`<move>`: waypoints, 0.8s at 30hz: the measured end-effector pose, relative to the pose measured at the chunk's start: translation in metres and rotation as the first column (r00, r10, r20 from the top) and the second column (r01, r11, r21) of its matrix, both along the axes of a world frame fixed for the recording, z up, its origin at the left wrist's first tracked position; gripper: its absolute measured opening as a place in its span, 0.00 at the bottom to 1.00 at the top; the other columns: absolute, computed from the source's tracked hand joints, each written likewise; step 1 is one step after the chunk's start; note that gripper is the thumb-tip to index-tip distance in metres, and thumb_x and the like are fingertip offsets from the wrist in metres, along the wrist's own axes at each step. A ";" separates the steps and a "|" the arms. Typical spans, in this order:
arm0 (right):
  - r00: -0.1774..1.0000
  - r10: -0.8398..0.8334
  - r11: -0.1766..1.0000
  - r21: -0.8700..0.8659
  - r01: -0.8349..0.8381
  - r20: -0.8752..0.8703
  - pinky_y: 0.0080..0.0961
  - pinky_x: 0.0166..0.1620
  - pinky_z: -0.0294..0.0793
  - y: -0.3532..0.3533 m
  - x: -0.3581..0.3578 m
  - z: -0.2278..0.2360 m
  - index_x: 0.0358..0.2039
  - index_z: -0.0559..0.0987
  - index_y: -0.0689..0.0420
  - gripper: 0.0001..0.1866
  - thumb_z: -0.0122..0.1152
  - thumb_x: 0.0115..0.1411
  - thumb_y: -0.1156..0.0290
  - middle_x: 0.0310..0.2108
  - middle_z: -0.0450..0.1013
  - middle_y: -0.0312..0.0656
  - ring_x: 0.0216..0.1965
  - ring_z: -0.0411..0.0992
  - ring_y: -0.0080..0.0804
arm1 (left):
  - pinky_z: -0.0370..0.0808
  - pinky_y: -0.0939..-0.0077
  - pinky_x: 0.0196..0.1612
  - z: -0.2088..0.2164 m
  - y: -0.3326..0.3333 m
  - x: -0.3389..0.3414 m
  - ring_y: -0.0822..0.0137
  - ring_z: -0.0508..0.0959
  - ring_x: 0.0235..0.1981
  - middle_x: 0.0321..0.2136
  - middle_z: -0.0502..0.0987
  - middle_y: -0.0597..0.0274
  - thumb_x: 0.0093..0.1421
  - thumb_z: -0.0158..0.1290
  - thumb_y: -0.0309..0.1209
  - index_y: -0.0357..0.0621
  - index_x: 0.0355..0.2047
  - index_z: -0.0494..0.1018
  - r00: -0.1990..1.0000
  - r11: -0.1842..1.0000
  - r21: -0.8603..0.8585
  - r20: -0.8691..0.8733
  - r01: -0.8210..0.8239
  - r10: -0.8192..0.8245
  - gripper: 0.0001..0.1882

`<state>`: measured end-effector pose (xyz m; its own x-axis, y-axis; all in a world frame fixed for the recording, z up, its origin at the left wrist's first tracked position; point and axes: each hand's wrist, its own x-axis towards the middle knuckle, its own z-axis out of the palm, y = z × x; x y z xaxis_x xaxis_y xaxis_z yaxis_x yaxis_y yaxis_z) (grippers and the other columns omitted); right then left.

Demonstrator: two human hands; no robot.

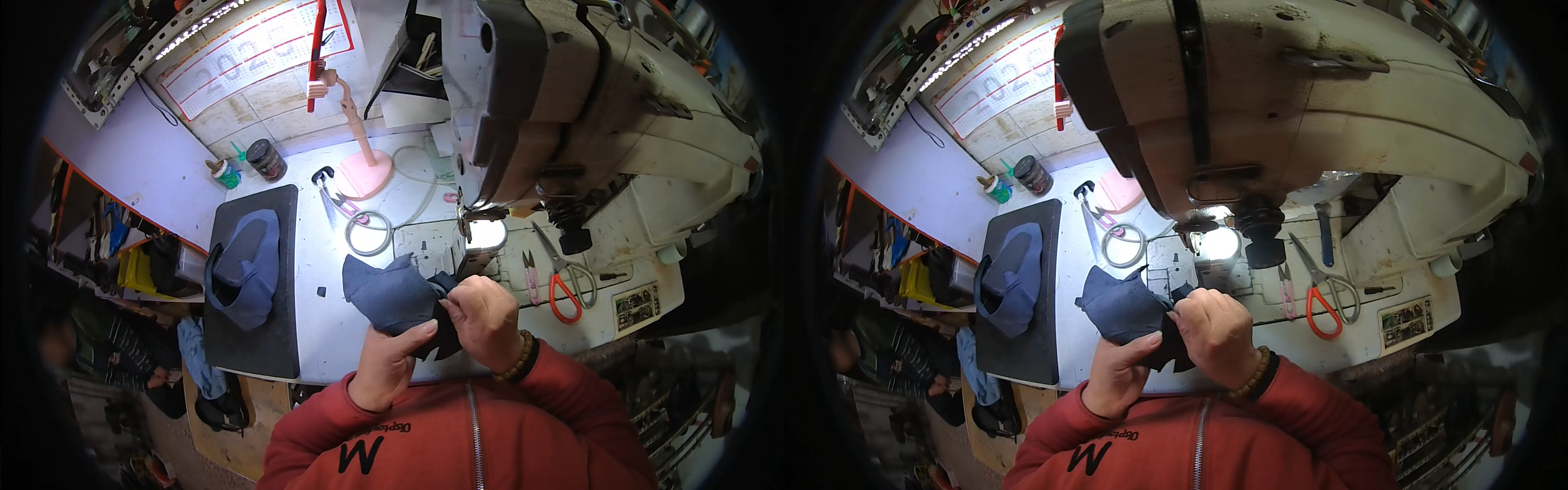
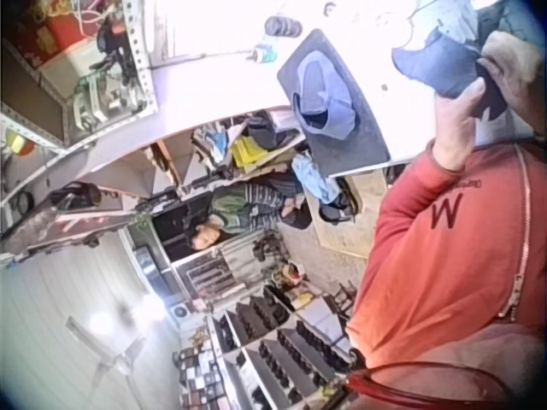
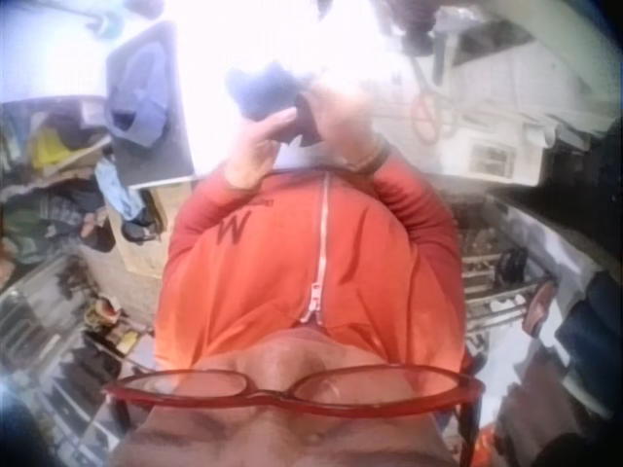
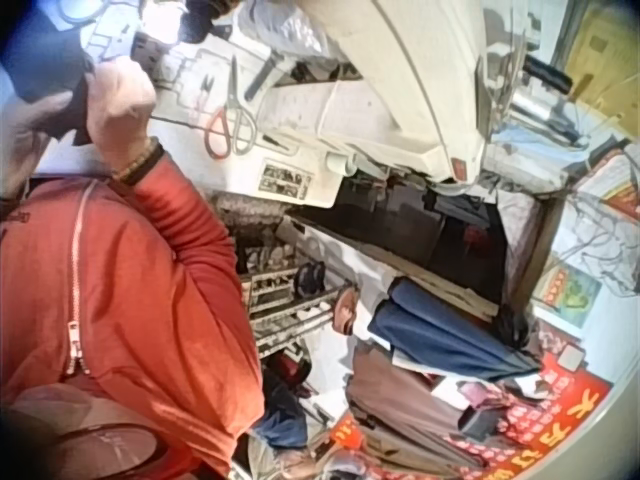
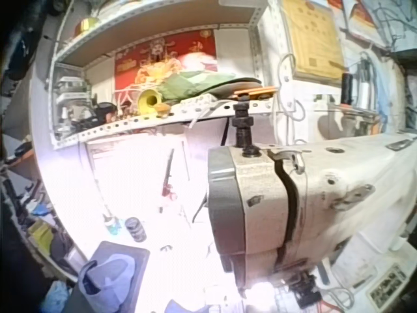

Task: The person aligns and sews a dark cap on a sewing machine, then applies a brown substance to the cap's edge with a brush. The person handles the cap and brush directly, working at a cluttered workbench with tools and materials visible.

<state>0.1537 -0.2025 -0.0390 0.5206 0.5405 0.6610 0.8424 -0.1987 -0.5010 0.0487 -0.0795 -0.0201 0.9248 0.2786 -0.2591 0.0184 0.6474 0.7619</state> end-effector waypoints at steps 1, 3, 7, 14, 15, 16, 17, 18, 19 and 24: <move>0.999 -0.005 1.000 -0.001 0.005 0.048 0.33 0.26 0.66 0.001 0.000 -0.001 0.28 0.70 0.58 0.10 0.62 0.47 0.81 0.23 0.67 0.43 0.22 0.67 0.40 | 0.73 0.73 0.43 -0.002 -0.002 0.002 0.66 0.77 0.38 0.38 0.76 0.61 0.57 0.53 0.22 0.38 0.46 0.69 1.000 1.000 -0.020 -0.020 -0.020 0.020 0.16; 0.992 0.000 1.000 -0.007 0.000 0.124 0.32 0.26 0.67 0.003 0.001 -0.002 0.28 0.71 0.58 0.08 0.60 0.48 0.80 0.24 0.67 0.42 0.23 0.67 0.39 | 0.73 0.73 0.42 -0.007 -0.004 0.005 0.66 0.77 0.37 0.36 0.76 0.62 0.57 0.52 0.22 0.39 0.45 0.70 0.996 0.995 -0.059 -0.046 -0.079 0.077 0.14; 0.975 0.064 0.998 -0.036 -0.058 0.214 0.30 0.29 0.68 0.003 -0.001 -0.003 0.34 0.74 0.61 0.09 0.57 0.50 0.78 0.29 0.68 0.42 0.26 0.67 0.36 | 0.73 0.73 0.40 -0.015 -0.006 0.011 0.67 0.76 0.35 0.34 0.75 0.63 0.59 0.51 0.23 0.39 0.43 0.70 0.976 0.974 -0.090 -0.077 -0.208 0.202 0.11; 0.974 0.134 0.988 -0.101 -0.118 0.180 0.33 0.39 0.71 0.000 -0.006 0.000 0.39 0.76 0.65 0.16 0.62 0.50 0.70 0.35 0.68 0.45 0.35 0.69 0.41 | 0.72 0.73 0.43 -0.010 0.001 0.008 0.67 0.75 0.38 0.39 0.74 0.60 0.61 0.49 0.28 0.37 0.45 0.68 0.975 0.978 0.039 -0.082 -0.205 0.207 0.13; 0.979 0.133 0.985 -0.129 -0.113 0.156 0.34 0.41 0.71 0.000 -0.006 0.000 0.39 0.76 0.65 0.18 0.63 0.51 0.67 0.35 0.68 0.46 0.36 0.69 0.42 | 0.72 0.75 0.43 -0.008 0.003 0.005 0.68 0.75 0.38 0.40 0.74 0.61 0.60 0.50 0.28 0.38 0.47 0.67 0.991 0.990 0.040 -0.006 -0.136 0.136 0.15; 0.988 0.142 0.987 -0.086 -0.136 0.063 0.34 0.42 0.71 0.000 -0.006 0.001 0.40 0.75 0.65 0.21 0.64 0.51 0.62 0.36 0.68 0.46 0.37 0.69 0.43 | 0.71 0.76 0.42 -0.005 0.004 0.000 0.69 0.75 0.38 0.41 0.73 0.62 0.60 0.50 0.28 0.38 0.49 0.66 0.996 0.995 0.049 0.041 -0.085 0.083 0.17; 0.987 0.156 0.985 -0.065 -0.159 -0.047 0.35 0.43 0.70 0.000 -0.006 0.001 0.41 0.74 0.65 0.25 0.65 0.51 0.58 0.36 0.68 0.47 0.38 0.69 0.45 | 0.71 0.78 0.41 -0.004 0.005 -0.004 0.70 0.74 0.38 0.42 0.72 0.62 0.59 0.51 0.28 0.38 0.51 0.64 0.994 0.996 0.064 0.100 -0.054 0.047 0.19; 0.972 0.172 0.984 -0.014 -0.177 -0.162 0.36 0.45 0.70 -0.001 -0.006 0.001 0.42 0.74 0.66 0.29 0.66 0.51 0.53 0.37 0.68 0.48 0.39 0.69 0.46 | 0.69 0.78 0.44 -0.003 0.004 -0.008 0.72 0.72 0.41 0.47 0.68 0.62 0.60 0.50 0.31 0.38 0.54 0.60 0.988 0.999 0.037 0.153 0.030 -0.035 0.23; 0.948 0.193 0.980 0.001 -0.199 -0.251 0.36 0.45 0.70 -0.001 -0.007 0.001 0.44 0.72 0.66 0.32 0.65 0.50 0.49 0.37 0.68 0.49 0.39 0.69 0.47 | 0.67 0.77 0.47 -0.003 0.004 -0.011 0.71 0.70 0.44 0.48 0.67 0.60 0.60 0.49 0.32 0.37 0.55 0.60 0.983 0.990 0.099 0.140 0.102 -0.116 0.24; 0.566 0.314 0.947 0.213 -0.239 -0.762 0.26 0.45 0.70 0.001 -0.020 0.002 0.48 0.66 0.64 0.34 0.66 0.53 0.51 0.37 0.69 0.43 0.41 0.68 0.32 | 0.57 0.61 0.58 -0.008 0.008 -0.015 0.50 0.62 0.53 0.54 0.60 0.44 0.61 0.49 0.42 0.38 0.58 0.58 0.925 0.440 0.895 0.105 0.072 -0.365 0.30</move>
<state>0.1341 -0.2013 -0.0372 0.6868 0.7164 0.1225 0.1295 0.0452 -0.9906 0.0341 -0.0717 -0.0277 0.9723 -0.0025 0.2339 -0.2202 -0.3470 0.9116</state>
